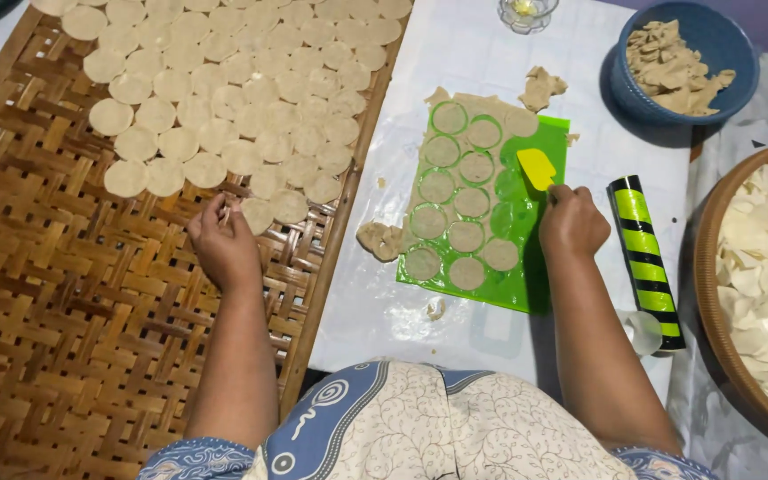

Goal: Cutting circular shapes from flattened dough and placing them onto a drying tray.

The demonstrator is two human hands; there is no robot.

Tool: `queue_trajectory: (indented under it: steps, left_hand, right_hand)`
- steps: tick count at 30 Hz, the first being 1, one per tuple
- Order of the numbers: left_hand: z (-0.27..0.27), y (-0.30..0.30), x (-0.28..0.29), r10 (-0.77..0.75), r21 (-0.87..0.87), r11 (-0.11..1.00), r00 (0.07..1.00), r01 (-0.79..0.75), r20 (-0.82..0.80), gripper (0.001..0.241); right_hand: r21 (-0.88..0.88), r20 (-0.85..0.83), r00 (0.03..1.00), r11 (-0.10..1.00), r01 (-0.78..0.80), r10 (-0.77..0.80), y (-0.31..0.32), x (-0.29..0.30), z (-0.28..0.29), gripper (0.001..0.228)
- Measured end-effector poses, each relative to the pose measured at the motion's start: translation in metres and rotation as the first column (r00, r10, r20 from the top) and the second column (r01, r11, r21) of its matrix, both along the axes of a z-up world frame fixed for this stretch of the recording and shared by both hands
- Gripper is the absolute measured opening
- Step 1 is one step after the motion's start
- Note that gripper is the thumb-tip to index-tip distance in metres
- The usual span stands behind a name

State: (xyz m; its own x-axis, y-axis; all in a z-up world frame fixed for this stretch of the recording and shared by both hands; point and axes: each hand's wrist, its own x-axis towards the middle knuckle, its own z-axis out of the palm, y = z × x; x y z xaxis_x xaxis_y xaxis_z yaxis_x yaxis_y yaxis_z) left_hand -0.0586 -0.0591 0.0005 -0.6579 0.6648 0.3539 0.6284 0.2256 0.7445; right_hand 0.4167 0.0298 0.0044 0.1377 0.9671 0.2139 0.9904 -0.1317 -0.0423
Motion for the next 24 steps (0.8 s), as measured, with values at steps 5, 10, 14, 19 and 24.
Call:
queue_trajectory:
  steps: [5,10,14,19,24]
  left_hand:
    - [0.000,-0.002,-0.003,0.020,0.028,0.999,0.999,-0.019,-0.030,0.021]
    - [-0.003,0.000,-0.005,0.068,0.057,0.996,0.996,-0.065,-0.060,0.023]
    - [-0.007,0.000,-0.005,0.111,0.083,0.991,0.992,-0.105,-0.065,0.024]
    - [0.000,0.003,-0.004,0.101,0.172,0.980,0.995,-0.103,0.020,0.021]
    - [0.022,0.007,0.023,0.038,0.072,0.996,0.982,-0.052,0.184,0.019]
  right_hand:
    - [0.029,0.059,0.998,0.999,0.020,-0.022,0.044,0.013,-0.013,0.012]
    - [0.057,0.116,0.993,0.998,0.011,-0.018,0.062,0.030,-0.031,0.012]
    - [0.050,0.077,0.996,0.998,0.034,-0.038,0.065,0.026,-0.040,0.013]
    - [0.021,-0.322,0.932,0.983,0.182,-0.165,0.058,0.020,-0.038,0.014]
    - [0.169,-0.578,0.814,0.967,0.192,-0.061,0.035,0.008,-0.013,0.016]
